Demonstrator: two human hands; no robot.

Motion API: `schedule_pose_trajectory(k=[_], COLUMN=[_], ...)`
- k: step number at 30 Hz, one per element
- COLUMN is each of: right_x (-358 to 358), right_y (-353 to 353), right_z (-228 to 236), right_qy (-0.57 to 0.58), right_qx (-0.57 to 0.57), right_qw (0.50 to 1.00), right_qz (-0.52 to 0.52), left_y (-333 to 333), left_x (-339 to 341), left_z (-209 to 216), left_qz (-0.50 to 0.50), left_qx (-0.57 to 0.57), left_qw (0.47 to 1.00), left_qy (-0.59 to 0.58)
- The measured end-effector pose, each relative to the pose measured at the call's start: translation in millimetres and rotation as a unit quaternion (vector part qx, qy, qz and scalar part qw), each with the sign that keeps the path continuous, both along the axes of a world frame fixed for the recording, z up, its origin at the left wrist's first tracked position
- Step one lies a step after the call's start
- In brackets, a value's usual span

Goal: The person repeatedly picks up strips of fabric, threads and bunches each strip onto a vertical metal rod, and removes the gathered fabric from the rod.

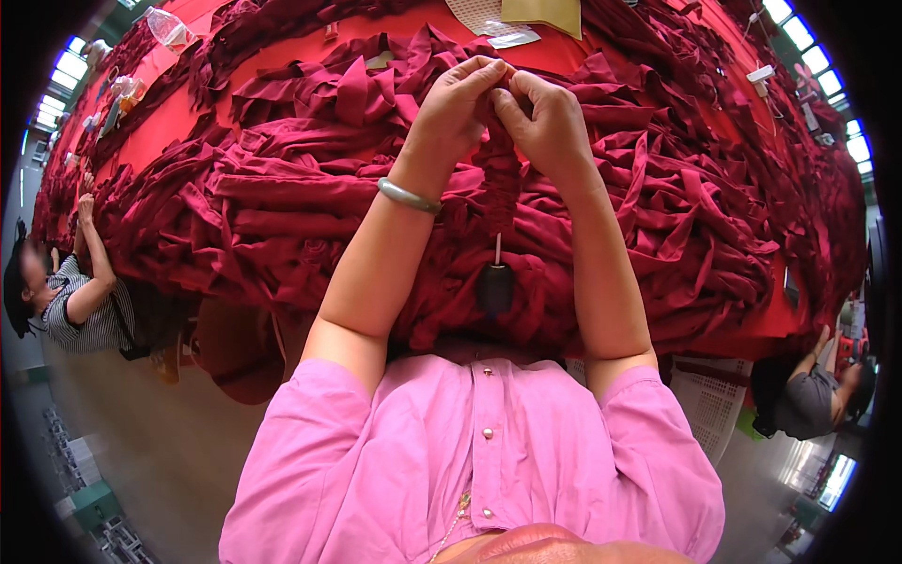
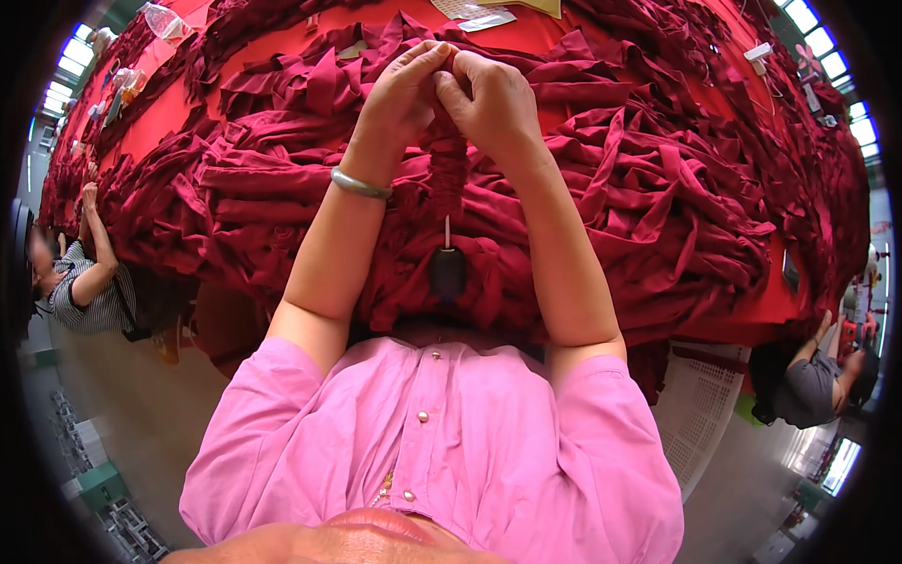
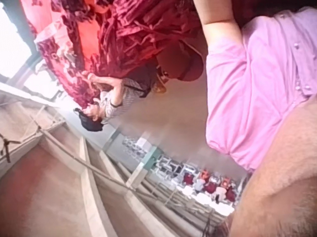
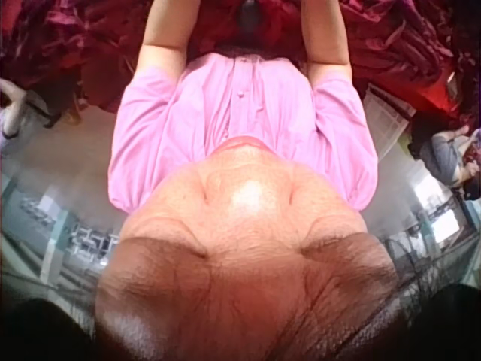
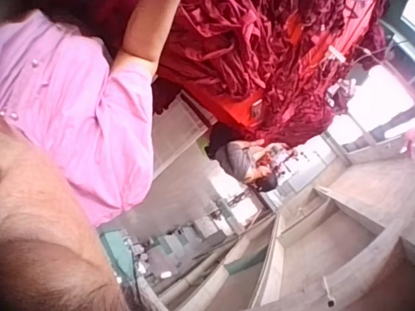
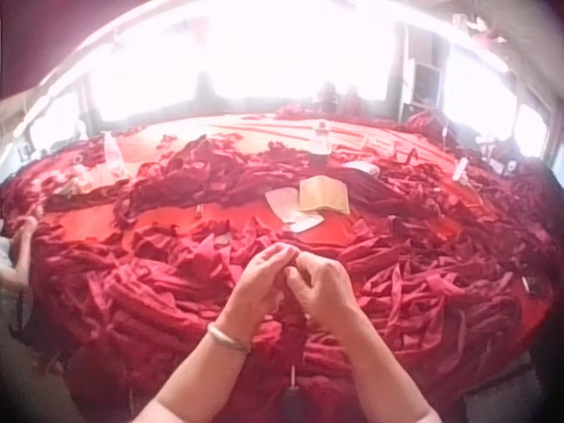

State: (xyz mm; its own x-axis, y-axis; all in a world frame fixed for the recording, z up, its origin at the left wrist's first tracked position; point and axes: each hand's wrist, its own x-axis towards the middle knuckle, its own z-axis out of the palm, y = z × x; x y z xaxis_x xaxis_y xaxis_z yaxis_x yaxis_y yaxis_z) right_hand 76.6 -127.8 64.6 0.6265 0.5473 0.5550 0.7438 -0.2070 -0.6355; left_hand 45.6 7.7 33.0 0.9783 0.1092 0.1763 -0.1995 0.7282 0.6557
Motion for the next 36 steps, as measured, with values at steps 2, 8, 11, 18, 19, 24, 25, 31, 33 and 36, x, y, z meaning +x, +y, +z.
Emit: schedule_pose_trajectory(k=[2, 8, 11, 18, 19, 24, 25, 31, 33, 36], right_x=[0, -14, -1, -18, -17, 10, 21, 65, 68, 63], right_y=[1, -3, 0, 2, 2, 5, 14, 79, 77, 63], right_z=[1, -6, 0, -11, -11, 4, 13, 59, 65, 91], right_qy=[-0.021, -0.049, -0.024, -0.065, -0.072, -0.056, -0.081, -0.161, 0.058, -0.029], right_qx=[-0.005, -0.009, -0.008, 0.036, 0.032, 0.017, 0.019, 0.204, 0.091, 0.061], right_qw=[1.000, 0.998, 0.999, 0.995, 0.995, 0.996, 0.993, 0.964, 0.981, 0.991], right_qz=[-0.008, -0.038, -0.037, -0.062, -0.064, -0.069, -0.089, -0.053, 0.159, 0.119], left_y=[1, 0, -2, -2, 3, -1, 10, 77, 101, 148], left_x=[2, -1, 4, -8, -7, 13, 19, 67, 64, 30], left_z=[-5, -4, 0, -1, -1, 13, 21, 128, 148, 175], left_qz=[-0.001, -0.010, 0.037, 0.033, 0.007, 0.114, 0.114, 0.249, 0.299, 0.607], left_qx=[-0.016, -0.004, 0.050, 0.032, 0.027, 0.033, 0.074, 0.130, 0.073, 0.692], left_qw=[1.000, 1.000, 0.996, 0.998, 0.998, 0.992, 0.991, 0.958, 0.950, 0.339], left_qy=[0.004, 0.030, 0.065, 0.054, 0.048, 0.036, -0.001, -0.054, -0.043, -0.194])
